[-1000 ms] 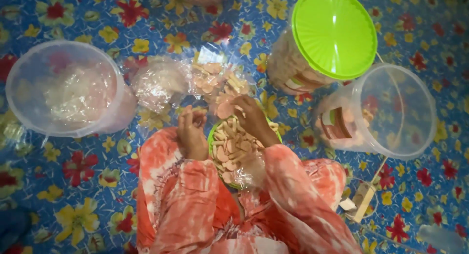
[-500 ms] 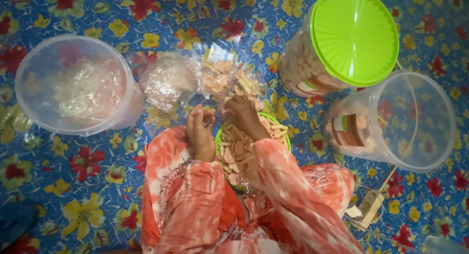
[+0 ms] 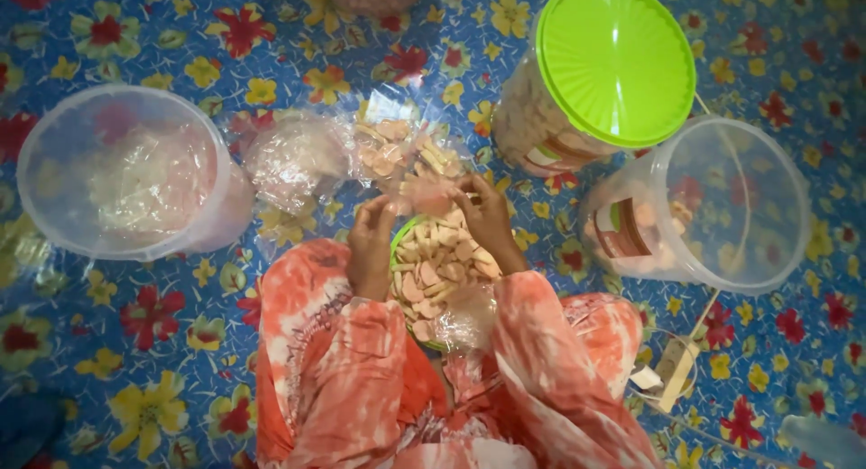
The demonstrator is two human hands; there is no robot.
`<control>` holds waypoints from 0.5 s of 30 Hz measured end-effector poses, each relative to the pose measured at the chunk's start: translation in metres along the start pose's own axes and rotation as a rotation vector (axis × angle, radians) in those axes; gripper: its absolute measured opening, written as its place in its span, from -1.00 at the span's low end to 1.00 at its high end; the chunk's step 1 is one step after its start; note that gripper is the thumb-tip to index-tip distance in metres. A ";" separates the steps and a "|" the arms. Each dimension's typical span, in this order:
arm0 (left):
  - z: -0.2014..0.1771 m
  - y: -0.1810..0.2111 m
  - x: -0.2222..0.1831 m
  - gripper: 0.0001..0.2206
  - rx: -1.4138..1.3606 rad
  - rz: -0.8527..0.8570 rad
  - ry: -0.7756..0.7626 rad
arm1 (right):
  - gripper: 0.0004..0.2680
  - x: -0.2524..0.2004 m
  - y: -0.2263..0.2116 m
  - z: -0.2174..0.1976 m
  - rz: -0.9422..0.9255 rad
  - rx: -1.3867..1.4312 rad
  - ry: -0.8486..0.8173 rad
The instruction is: Sorting small snack pieces from a plate into a plastic container
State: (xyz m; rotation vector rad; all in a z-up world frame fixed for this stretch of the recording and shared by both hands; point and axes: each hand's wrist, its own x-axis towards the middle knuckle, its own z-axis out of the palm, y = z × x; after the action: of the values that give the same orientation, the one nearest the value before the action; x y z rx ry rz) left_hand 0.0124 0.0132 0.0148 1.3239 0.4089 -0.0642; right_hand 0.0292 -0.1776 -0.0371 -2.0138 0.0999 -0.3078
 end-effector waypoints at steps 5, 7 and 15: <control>0.007 -0.005 -0.007 -0.70 -0.080 0.100 -0.222 | -0.97 -0.015 -0.023 -0.009 0.074 0.223 -0.048; 0.006 -0.012 -0.005 -0.68 -0.058 0.115 -0.279 | -0.99 -0.022 -0.020 -0.009 0.082 0.262 -0.064; 0.005 -0.040 0.001 -0.88 0.095 0.211 -0.382 | -0.89 -0.046 -0.036 -0.011 0.118 0.199 -0.119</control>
State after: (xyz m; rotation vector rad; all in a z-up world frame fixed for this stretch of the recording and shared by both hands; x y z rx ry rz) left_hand 0.0038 -0.0009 -0.0214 1.4047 -0.0591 -0.1581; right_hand -0.0202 -0.1618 -0.0084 -1.8156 0.1085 -0.1175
